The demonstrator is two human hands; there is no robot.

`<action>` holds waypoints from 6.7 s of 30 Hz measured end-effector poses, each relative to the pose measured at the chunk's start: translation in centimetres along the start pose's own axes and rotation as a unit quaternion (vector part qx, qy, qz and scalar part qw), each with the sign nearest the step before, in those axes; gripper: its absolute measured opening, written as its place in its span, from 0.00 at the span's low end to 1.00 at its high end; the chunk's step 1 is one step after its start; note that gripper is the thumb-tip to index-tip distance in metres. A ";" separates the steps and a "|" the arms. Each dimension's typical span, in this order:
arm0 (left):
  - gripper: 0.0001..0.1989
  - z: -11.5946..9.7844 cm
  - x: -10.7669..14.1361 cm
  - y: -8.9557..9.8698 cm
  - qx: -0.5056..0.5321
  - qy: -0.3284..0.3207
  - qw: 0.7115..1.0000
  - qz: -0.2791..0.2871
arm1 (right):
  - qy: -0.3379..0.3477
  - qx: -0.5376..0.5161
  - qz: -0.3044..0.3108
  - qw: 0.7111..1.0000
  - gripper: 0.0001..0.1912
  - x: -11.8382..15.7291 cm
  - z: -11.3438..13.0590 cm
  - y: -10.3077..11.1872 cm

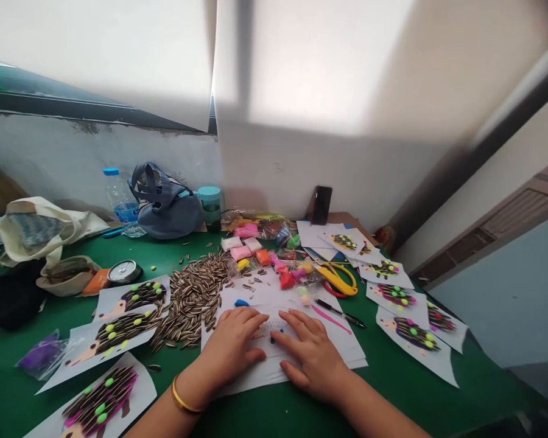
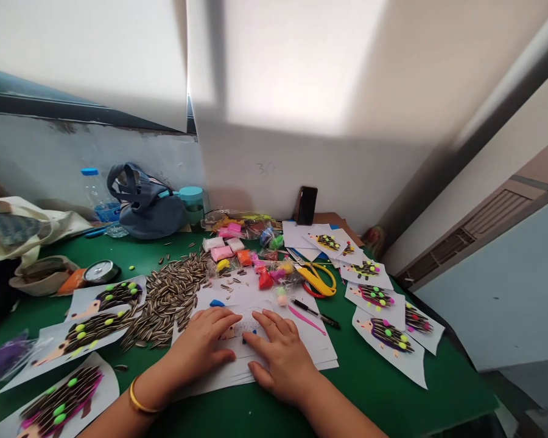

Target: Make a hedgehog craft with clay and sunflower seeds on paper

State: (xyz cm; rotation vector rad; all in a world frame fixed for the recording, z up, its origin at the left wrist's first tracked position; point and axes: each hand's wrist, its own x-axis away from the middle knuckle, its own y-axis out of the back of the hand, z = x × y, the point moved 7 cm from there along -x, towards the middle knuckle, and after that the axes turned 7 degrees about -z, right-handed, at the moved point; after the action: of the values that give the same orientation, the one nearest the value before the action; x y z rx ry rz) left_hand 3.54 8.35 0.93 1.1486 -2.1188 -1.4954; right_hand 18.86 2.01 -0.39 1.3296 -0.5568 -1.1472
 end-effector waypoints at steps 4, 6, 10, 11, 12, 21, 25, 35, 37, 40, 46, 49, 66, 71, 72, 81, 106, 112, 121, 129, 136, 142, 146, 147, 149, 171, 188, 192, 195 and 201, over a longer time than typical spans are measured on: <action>0.33 0.0 0.0 0.0 -0.005 0.000 1.000 -0.001 | 0.015 0.007 -0.009 1.000 0.27 0.2 0.3 0.1; 0.33 0.0 0.0 0.0 -0.008 0.000 1.000 0.000 | 0.018 0.008 -0.005 1.000 0.24 0.2 0.4 0.1; 0.32 0.0 0.0 0.0 -0.010 -0.003 1.000 -0.003 | 0.019 0.007 0.005 1.000 0.26 0.2 0.5 0.0; 0.32 0.0 0.0 0.0 -0.012 -0.002 1.000 -0.004 | 0.019 0.007 0.008 1.000 0.27 0.2 0.5 -0.1; 0.32 0.0 0.0 0.0 -0.013 -0.001 1.000 -0.004 | 0.019 0.007 0.011 1.000 0.28 0.2 0.5 -0.1; 0.32 -0.3 0.2 0.3 -0.011 0.000 1.000 -0.003 | 0.016 0.019 0.007 1.000 0.29 0.1 0.6 0.0; 0.33 -0.3 0.3 0.2 -0.009 -0.001 1.000 -0.006 | 0.019 0.018 -0.006 1.000 0.28 0.2 0.4 -0.1; 0.32 -0.1 0.4 0.1 -0.006 -0.005 1.000 -0.016 | -0.022 0.015 -0.109 0.994 0.18 0.6 -0.8 1.0; 0.32 -0.1 0.4 0.1 -0.007 -0.005 1.000 -0.017 | -0.019 0.016 -0.098 0.995 0.19 0.5 -0.7 0.7; 0.32 -0.1 0.5 0.1 -0.006 -0.006 1.000 -0.016 | -0.021 0.015 -0.087 0.996 0.18 0.5 -0.8 0.5; 0.32 -0.1 0.6 0.0 0.003 -0.006 1.000 -0.019 | -0.020 0.010 -0.102 0.995 0.19 0.6 -1.0 0.7; 0.32 0.0 0.6 0.0 0.003 -0.009 1.000 -0.021 | -0.008 0.012 -0.099 0.995 0.18 0.7 -0.8 0.6; 0.32 0.0 0.5 0.0 -0.001 -0.010 1.000 -0.021 | 0.021 0.017 -0.124 0.992 0.16 0.9 0.0 1.0; 0.32 -0.1 0.5 0.1 0.000 -0.006 1.000 -0.019 | -0.005 0.018 -0.147 0.989 0.18 0.9 -0.7 1.4; 0.32 -0.1 0.5 0.1 0.000 -0.006 1.000 -0.018 | -0.006 0.018 -0.146 0.989 0.18 0.9 -0.8 1.4; 0.33 -0.3 0.5 0.2 -0.002 -0.004 1.000 -0.014 | 0.019 0.031 -0.100 0.994 0.19 0.8 -0.1 0.6; 0.32 -0.1 0.4 0.0 -0.013 -0.010 1.000 -0.014 | 0.047 0.012 -0.044 0.998 0.20 0.6 0.7 0.1; 0.32 -0.2 0.4 0.1 -0.013 -0.010 1.000 -0.014 | 0.036 0.012 -0.037 0.999 0.22 0.5 0.5 0.0; 0.32 -0.4 0.2 0.2 -0.012 0.001 1.000 -0.002 | 0.022 0.030 -0.006 0.999 0.25 0.2 0.6 0.0; 0.32 -0.2 0.2 0.0 -0.014 0.003 1.000 0.001 | -0.037 0.013 -0.135 0.990 0.18 0.7 -0.7 1.5; 0.31 -0.2 0.3 0.1 -0.012 -0.002 1.000 -0.008 | -0.035 0.001 -0.109 0.993 0.16 0.5 -0.6 1.0; 0.30 -0.2 0.3 0.1 -0.010 -0.007 1.000 -0.011 | -0.024 -0.005 -0.107 0.994 0.15 0.6 -0.3 1.1; 0.30 -0.2 0.2 0.1 -0.009 -0.004 1.000 -0.012 | -0.007 -0.016 -0.128 0.992 0.15 0.6 -0.2 1.3; 0.30 -0.2 0.2 0.1 -0.009 -0.003 1.000 -0.011 | -0.012 -0.021 -0.141 0.990 0.16 0.7 -0.5 1.6; 0.31 -0.2 0.2 0.2 -0.007 -0.002 1.000 -0.009 | -0.042 -0.022 -0.170 0.984 0.15 1.0 -2.0 2.3; 0.21 -1.7 0.7 0.5 -0.019 -0.061 0.998 -0.004 | -0.208 0.140 0.090 0.964 0.04 0.8 -9.1 3.4; 0.12 -3.1 1.2 -0.8 -0.029 -0.110 0.993 0.021 | -0.083 -0.094 -0.093 0.988 0.07 0.3 -2.4 1.9; 0.11 -3.3 1.2 -0.7 -0.021 -0.108 0.994 0.027 | -0.112 -0.094 -0.095 0.985 0.07 0.2 -2.8 2.4; 0.12 -3.4 1.2 -0.7 -0.020 -0.106 0.994 0.029 | -0.111 -0.107 -0.084 0.985 0.09 -0.5 -3.4 2.4; 0.15 -3.5 1.2 -1.1 -0.019 -0.110 0.993 0.034 | -0.071 -0.070 -0.072 0.992 0.09 -1.0 -3.6 2.0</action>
State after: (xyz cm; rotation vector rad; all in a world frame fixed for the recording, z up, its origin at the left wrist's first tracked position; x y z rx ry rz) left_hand 5.47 5.05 1.16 0.9248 -2.2339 -1.6913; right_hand 22.22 4.25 0.98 1.1878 -0.4787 -1.3820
